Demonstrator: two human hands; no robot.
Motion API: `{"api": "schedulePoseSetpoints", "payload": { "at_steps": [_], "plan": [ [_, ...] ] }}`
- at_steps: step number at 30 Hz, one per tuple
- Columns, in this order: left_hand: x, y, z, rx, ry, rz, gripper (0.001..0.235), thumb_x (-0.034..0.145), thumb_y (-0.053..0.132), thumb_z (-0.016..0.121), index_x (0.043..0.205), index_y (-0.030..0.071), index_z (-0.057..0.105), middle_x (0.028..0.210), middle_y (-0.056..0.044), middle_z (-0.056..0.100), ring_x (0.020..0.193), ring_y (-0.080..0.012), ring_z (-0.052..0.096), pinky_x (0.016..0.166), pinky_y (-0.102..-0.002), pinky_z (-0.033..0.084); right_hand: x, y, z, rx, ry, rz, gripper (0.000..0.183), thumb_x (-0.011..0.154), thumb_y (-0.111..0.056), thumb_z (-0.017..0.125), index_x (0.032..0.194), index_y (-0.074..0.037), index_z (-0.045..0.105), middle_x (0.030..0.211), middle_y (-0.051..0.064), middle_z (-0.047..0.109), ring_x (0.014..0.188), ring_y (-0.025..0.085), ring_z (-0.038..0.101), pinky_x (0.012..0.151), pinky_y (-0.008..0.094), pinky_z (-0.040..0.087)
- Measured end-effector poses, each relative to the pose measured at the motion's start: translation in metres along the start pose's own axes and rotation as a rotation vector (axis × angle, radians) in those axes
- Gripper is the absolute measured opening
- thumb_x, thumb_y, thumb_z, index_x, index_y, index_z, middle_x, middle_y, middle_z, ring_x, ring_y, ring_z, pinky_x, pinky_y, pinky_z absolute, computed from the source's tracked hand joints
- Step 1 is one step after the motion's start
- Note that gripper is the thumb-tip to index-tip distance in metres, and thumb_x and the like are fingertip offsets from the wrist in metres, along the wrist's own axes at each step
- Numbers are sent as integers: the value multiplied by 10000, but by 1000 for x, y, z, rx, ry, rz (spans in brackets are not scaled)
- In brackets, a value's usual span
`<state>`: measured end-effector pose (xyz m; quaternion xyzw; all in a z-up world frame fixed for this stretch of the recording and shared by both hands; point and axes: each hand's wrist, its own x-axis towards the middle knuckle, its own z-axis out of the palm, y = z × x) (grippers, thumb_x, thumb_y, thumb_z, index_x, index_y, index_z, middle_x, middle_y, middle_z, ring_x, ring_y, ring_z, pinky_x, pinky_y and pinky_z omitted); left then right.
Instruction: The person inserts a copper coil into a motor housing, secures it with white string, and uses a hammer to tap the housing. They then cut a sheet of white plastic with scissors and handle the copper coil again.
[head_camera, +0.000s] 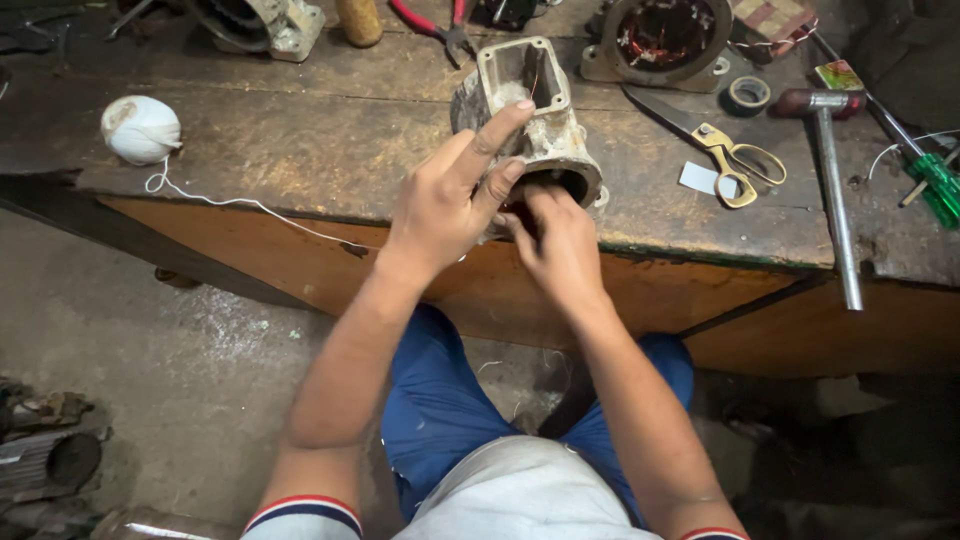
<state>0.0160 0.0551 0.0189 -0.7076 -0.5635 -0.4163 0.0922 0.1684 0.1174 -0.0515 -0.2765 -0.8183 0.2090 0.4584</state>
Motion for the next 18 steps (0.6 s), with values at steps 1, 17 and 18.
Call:
{"api": "schedulePoseSetpoints", "payload": {
  "at_steps": [1, 17, 18],
  "plan": [
    [-1, 0, 1, -4, 6, -6, 426, 1122, 401, 595, 1528, 306, 510, 978, -87, 671, 842, -288, 673, 762, -411, 562, -2, -3, 2, -6, 31, 11, 222, 907, -121, 759, 1079, -35, 649, 1031, 178, 647, 918, 422, 652, 765, 480, 529],
    [-81, 36, -55, -214, -154, -456, 405, 1100, 227, 452, 1448, 22, 487, 1163, -213, 647, 1091, -367, 643, 1003, -453, 511, -79, 4, -20, -434, -120, 28, 219, 932, -141, 679, 1143, -172, 730, 949, 70, 686, 772, 303, 702, 604, 427, 546],
    [-90, 42, -57, -161, -156, -287, 309, 1114, 180, 451, 1333, -6, 562, 1273, -225, 653, 1208, -383, 618, 1042, -461, 475, -82, 7, -30, -537, -62, 131, 108, 978, -188, 688, 1074, -146, 716, 936, 72, 708, 754, 312, 698, 599, 434, 540]
  ]
}}
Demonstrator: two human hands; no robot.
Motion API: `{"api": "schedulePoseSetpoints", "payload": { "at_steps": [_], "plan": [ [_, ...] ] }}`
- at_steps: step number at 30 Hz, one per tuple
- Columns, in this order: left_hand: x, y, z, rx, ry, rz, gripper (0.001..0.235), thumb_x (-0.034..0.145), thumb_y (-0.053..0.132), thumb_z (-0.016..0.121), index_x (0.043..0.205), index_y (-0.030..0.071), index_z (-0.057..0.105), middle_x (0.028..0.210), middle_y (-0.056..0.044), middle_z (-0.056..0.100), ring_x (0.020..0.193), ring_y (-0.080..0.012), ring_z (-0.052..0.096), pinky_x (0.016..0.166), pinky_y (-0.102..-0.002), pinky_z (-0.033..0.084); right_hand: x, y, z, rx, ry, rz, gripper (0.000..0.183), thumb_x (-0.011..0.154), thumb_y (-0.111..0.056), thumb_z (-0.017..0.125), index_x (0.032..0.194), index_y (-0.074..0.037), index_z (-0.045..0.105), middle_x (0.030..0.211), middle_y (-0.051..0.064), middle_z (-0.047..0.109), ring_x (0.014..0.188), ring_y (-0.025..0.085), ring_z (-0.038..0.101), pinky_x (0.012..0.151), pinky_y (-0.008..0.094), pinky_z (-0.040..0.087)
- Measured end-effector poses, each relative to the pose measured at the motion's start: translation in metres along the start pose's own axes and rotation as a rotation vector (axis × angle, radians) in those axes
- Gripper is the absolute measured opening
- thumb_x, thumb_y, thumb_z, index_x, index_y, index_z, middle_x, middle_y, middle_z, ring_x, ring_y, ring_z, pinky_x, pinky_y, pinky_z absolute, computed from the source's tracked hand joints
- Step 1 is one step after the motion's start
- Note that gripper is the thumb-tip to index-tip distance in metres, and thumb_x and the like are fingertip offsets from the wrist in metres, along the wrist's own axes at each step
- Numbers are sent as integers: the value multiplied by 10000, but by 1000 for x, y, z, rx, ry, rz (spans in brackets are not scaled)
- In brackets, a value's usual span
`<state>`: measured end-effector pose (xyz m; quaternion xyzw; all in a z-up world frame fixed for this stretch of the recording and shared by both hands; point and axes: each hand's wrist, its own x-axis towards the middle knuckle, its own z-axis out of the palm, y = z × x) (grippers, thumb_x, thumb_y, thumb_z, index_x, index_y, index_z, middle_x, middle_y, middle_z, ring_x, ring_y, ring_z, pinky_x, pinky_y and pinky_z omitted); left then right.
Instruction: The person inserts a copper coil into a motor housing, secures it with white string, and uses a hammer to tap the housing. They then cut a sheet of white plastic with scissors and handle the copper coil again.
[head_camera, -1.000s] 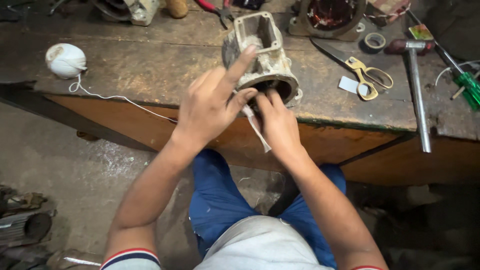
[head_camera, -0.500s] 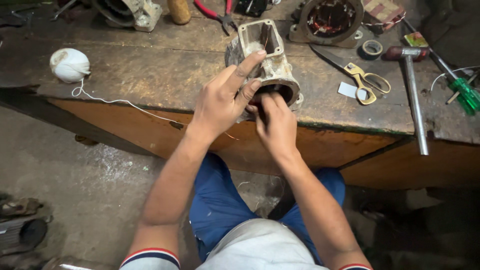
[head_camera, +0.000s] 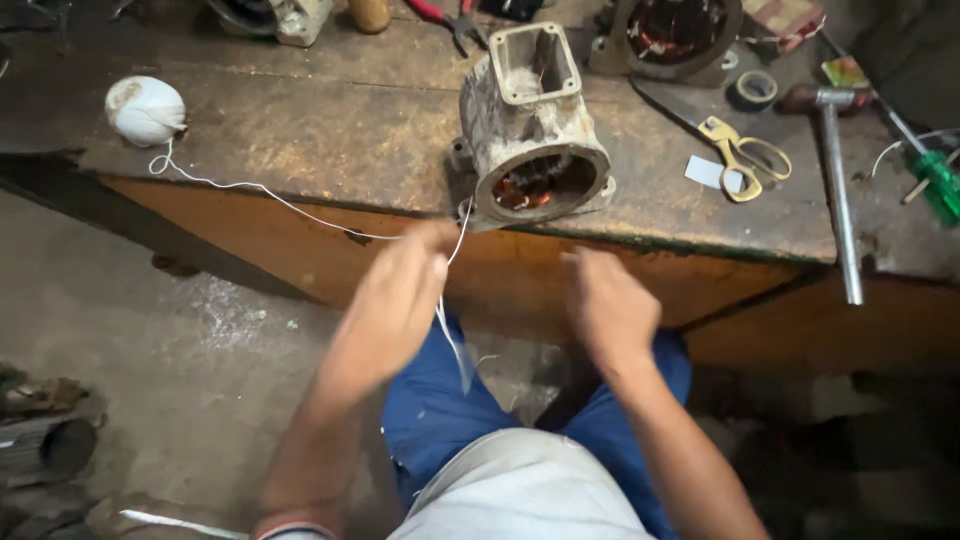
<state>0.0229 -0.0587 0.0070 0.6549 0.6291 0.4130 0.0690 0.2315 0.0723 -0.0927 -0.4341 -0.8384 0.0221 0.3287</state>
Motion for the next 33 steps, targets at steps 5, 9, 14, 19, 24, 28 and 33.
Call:
{"api": "schedulePoseSetpoints", "payload": {
  "at_steps": [5, 9, 14, 19, 24, 28, 33],
  "plan": [
    [-27, 39, 14, -64, -405, 51, 238, 899, 63, 629, 1119, 101, 711, 986, -110, 726, 970, -329, 643, 845, -413, 511, -29, 4, -58, 500, 63, -14, 170, 1079, -233, 597, 1164, -112, 681, 986, 96, 732, 823, 216, 736, 736, 323, 575],
    [-16, 56, 40, -124, -250, 95, 238, 925, 52, 678, 1162, 69, 668, 953, -165, 663, 896, -354, 648, 761, -419, 524, -46, -17, -52, 1294, -252, 54, 300, 1067, -216, 501, 1266, -12, 596, 1096, 90, 694, 981, 182, 658, 850, 292, 507],
    [-2, 48, 38, -52, 6, 26, 171, 967, 100, 701, 1125, 57, 653, 894, -146, 682, 846, -313, 697, 728, -390, 544, -52, 3, -39, 1448, -420, 526, 184, 1043, -145, 626, 1158, -23, 701, 887, 35, 693, 708, 62, 498, 615, 215, 392],
    [-10, 43, 40, -182, -67, 8, 156, 1001, 99, 664, 1139, 39, 626, 944, -113, 731, 902, -248, 745, 788, -355, 570, -66, 19, -52, 1222, -257, 352, 115, 1043, -104, 645, 1104, -16, 687, 963, 31, 722, 830, 63, 593, 725, 211, 473],
    [-15, 46, 47, -305, -175, -67, 176, 1005, 127, 660, 1140, 19, 626, 985, -127, 728, 936, -218, 770, 802, -327, 592, -63, -3, -59, 904, -20, 67, 230, 946, -53, 706, 1162, -19, 634, 1118, 72, 718, 983, 97, 670, 831, 242, 535],
    [-19, 50, 44, -385, -240, -129, 197, 993, 138, 660, 1145, 17, 629, 981, -119, 741, 940, -186, 781, 798, -317, 607, -60, -4, -55, 1264, -272, 261, 247, 925, -25, 709, 1164, -37, 643, 981, 42, 730, 875, 89, 674, 783, 244, 552],
    [-20, 43, 46, -474, -309, -155, 226, 1008, 142, 636, 1188, 8, 611, 1021, -112, 744, 968, -171, 777, 812, -312, 612, -63, 17, -52, 1405, -456, 74, 105, 964, 1, 680, 1050, -2, 740, 1024, 76, 717, 904, 150, 682, 777, 265, 546]
  ]
}}
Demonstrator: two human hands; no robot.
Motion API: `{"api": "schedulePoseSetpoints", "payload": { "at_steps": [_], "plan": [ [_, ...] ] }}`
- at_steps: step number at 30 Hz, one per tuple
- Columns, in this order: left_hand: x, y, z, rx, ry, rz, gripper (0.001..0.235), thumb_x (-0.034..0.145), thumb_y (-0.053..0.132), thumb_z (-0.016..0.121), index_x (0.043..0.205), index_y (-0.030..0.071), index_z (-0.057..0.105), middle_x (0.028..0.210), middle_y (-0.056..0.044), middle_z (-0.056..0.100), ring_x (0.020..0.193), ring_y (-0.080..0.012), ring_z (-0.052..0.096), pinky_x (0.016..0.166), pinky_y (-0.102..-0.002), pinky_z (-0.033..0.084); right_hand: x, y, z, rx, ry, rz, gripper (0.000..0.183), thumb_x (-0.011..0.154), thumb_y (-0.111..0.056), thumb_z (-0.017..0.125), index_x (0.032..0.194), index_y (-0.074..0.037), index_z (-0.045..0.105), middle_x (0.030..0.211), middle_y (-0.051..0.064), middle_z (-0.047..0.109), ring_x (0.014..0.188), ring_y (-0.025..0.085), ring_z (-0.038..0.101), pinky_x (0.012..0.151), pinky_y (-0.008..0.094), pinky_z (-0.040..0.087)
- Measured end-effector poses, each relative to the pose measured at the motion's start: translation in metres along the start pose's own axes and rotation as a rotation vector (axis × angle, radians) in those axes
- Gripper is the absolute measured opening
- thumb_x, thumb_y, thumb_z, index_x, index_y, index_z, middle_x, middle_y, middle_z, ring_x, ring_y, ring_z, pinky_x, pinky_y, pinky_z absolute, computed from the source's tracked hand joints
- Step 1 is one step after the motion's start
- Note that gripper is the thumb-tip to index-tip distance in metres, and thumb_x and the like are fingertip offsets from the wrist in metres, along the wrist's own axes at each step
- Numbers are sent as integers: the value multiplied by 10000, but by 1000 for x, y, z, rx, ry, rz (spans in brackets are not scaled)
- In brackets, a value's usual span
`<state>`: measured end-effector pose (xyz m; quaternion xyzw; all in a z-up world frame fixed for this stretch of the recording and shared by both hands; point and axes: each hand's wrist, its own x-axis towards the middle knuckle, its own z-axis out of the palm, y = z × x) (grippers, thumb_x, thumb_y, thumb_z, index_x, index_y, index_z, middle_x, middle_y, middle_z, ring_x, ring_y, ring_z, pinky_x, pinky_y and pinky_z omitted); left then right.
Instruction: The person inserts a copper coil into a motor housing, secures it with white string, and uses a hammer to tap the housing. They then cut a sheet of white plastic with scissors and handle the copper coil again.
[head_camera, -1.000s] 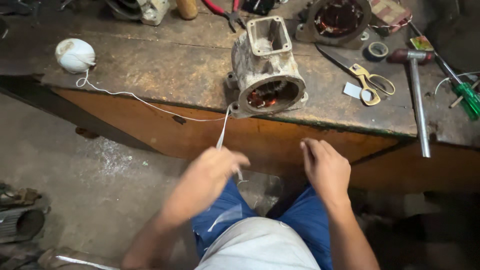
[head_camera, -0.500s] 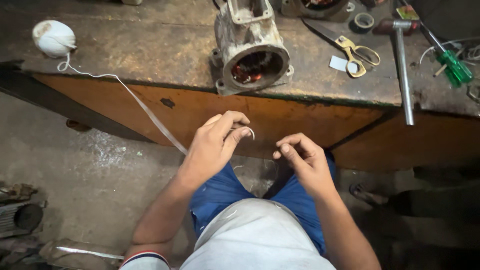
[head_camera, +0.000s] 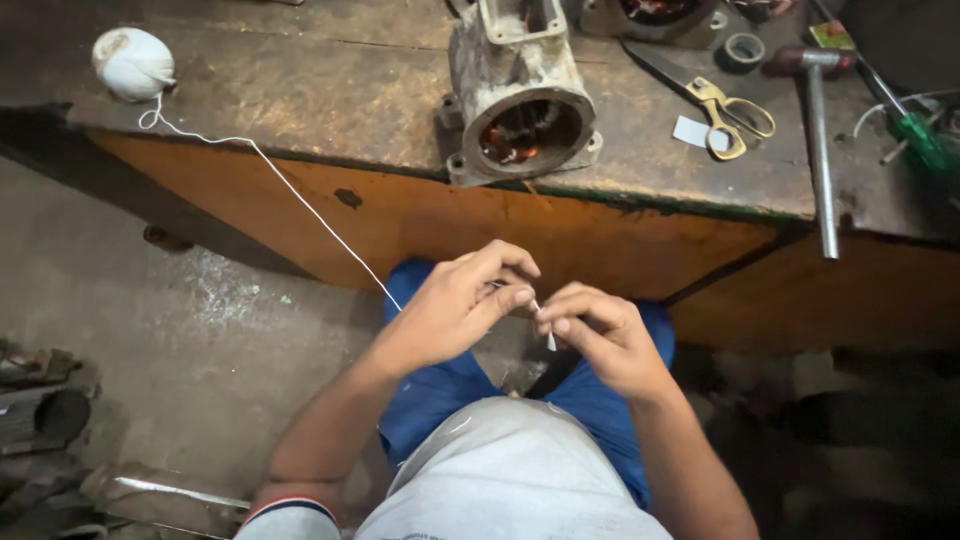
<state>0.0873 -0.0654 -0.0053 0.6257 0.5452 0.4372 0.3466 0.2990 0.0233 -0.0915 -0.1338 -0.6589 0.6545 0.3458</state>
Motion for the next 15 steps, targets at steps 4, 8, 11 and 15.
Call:
{"api": "schedulePoseSetpoints", "payload": {
  "at_steps": [4, 8, 11, 15],
  "plan": [
    [9, -8, -3, 1, -2, -36, 228, 1015, 166, 629, 1199, 32, 623, 1030, -108, 744, 963, -184, 783, 809, -317, 604, 6, -13, 3, -335, 86, -116, 110, 906, -24, 719, 1013, -28, 747, 979, 65, 732, 882, 156, 702, 771, 268, 549],
    [22, -20, -5, 460, 314, 395, 291, 984, 153, 693, 1262, 79, 646, 1160, -128, 672, 1117, -319, 630, 979, -407, 508, 24, -33, 13, -294, 205, -394, 67, 912, -18, 659, 971, -50, 659, 1136, 137, 564, 1109, 246, 597, 997, 360, 492],
    [36, -32, -5, 646, 506, 297, 382, 977, 113, 697, 1354, 76, 650, 1076, -109, 628, 1038, -324, 576, 942, -418, 503, 52, -37, 13, 148, 331, -275, 46, 958, -65, 664, 999, -84, 662, 1015, 74, 636, 1016, 167, 688, 993, 334, 573],
    [47, -40, -2, 753, 543, 271, 416, 970, 112, 721, 1373, 37, 644, 983, -123, 582, 913, -321, 547, 858, -433, 502, 95, -38, 10, -586, 522, -222, 89, 994, -30, 707, 1082, -44, 707, 1063, 103, 639, 805, 206, 664, 696, 323, 551]
  ]
}}
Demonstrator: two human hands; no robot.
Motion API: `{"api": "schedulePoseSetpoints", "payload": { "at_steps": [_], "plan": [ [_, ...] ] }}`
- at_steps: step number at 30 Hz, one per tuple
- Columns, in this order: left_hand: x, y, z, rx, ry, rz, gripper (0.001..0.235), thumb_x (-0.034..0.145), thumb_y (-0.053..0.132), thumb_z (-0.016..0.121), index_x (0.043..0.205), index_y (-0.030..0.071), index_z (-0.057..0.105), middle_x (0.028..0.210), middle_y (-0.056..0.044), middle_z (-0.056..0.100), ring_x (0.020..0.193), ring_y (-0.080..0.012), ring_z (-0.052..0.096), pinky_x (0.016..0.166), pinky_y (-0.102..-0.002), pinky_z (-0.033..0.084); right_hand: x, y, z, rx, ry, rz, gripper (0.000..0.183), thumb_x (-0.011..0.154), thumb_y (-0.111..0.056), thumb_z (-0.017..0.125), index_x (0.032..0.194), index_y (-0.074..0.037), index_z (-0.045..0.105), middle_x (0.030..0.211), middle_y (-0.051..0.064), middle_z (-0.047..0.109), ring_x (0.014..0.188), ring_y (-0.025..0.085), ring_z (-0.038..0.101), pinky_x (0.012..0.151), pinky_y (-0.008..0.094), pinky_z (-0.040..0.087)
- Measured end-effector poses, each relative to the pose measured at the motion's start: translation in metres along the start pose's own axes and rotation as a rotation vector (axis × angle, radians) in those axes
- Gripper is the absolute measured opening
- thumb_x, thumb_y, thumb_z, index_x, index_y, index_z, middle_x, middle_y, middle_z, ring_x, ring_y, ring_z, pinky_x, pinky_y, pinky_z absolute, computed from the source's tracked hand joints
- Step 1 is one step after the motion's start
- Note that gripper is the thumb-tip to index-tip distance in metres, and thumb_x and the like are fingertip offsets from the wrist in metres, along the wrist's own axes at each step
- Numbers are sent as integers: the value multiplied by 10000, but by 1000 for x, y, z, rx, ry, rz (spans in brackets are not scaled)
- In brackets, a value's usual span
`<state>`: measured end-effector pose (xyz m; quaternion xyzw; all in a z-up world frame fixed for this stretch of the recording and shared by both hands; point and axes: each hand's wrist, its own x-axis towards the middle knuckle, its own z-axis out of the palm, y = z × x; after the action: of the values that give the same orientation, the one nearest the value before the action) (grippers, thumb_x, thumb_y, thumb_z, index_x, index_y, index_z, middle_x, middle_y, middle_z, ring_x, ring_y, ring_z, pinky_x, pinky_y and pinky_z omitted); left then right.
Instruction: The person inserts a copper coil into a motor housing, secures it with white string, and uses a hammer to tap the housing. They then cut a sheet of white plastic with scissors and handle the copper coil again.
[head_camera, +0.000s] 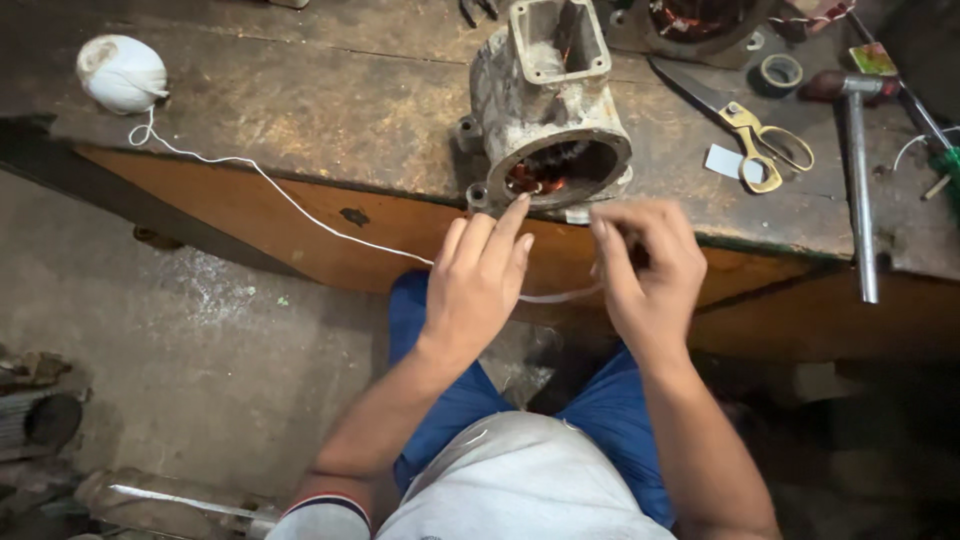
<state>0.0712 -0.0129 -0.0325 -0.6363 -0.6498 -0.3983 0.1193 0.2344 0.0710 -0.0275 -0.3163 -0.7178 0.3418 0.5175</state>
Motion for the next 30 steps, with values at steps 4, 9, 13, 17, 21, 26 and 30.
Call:
{"api": "schedulePoseSetpoints", "payload": {
  "at_steps": [4, 9, 13, 17, 21, 26, 30],
  "plan": [
    [8, -2, 2, 99, 72, 26, 394, 957, 121, 733, 1337, 46, 662, 961, -109, 570, 909, -302, 548, 851, -420, 505, 38, 7, 34, -446, 52, -361, 158, 936, -45, 762, 1084, -66, 713, 1021, 115, 657, 863, 316, 691, 736, 388, 561],
    [5, -4, -2, 144, 126, 23, 314, 973, 134, 738, 1277, 78, 686, 989, -85, 575, 947, -284, 559, 868, -403, 512, 56, 19, 43, -653, -212, -245, 145, 888, -213, 807, 910, -82, 749, 824, 142, 685, 732, 380, 677, 640, 478, 536],
    [7, -5, -1, 194, 121, 26, 282, 971, 140, 743, 1248, 98, 709, 993, -72, 572, 950, -271, 559, 850, -395, 514, 78, 24, 35, -591, -450, -169, 181, 875, -241, 748, 943, -75, 767, 862, 191, 714, 783, 410, 687, 723, 513, 555],
    [10, -2, 5, 266, 144, 38, 249, 968, 158, 757, 1208, 112, 709, 1001, -61, 565, 960, -263, 554, 836, -393, 510, 88, 20, 25, -618, -678, 87, 260, 944, -274, 635, 1051, -79, 770, 922, 234, 724, 864, 421, 699, 817, 499, 562],
    [13, -1, 9, 311, 132, 21, 248, 966, 148, 757, 1202, 94, 704, 1026, -68, 551, 973, -260, 553, 850, -381, 512, 89, 14, 26, -422, -677, -16, 316, 930, -237, 553, 1151, -128, 752, 1037, 198, 731, 937, 428, 682, 843, 515, 536],
    [19, 3, 17, 360, 160, -25, 195, 943, 187, 764, 1117, 117, 709, 987, -58, 538, 933, -261, 543, 815, -402, 491, 89, 17, 26, -412, -678, 17, 324, 941, -243, 536, 1171, -145, 741, 1045, 196, 730, 964, 429, 681, 864, 518, 531],
    [18, 2, 24, 373, 189, -31, 170, 932, 175, 737, 1087, 117, 699, 994, -58, 545, 951, -266, 563, 814, -415, 480, 85, 17, 28, -399, -676, 47, 317, 949, -247, 525, 1156, -145, 743, 1035, 196, 732, 954, 430, 683, 857, 524, 534]
  ]
}}
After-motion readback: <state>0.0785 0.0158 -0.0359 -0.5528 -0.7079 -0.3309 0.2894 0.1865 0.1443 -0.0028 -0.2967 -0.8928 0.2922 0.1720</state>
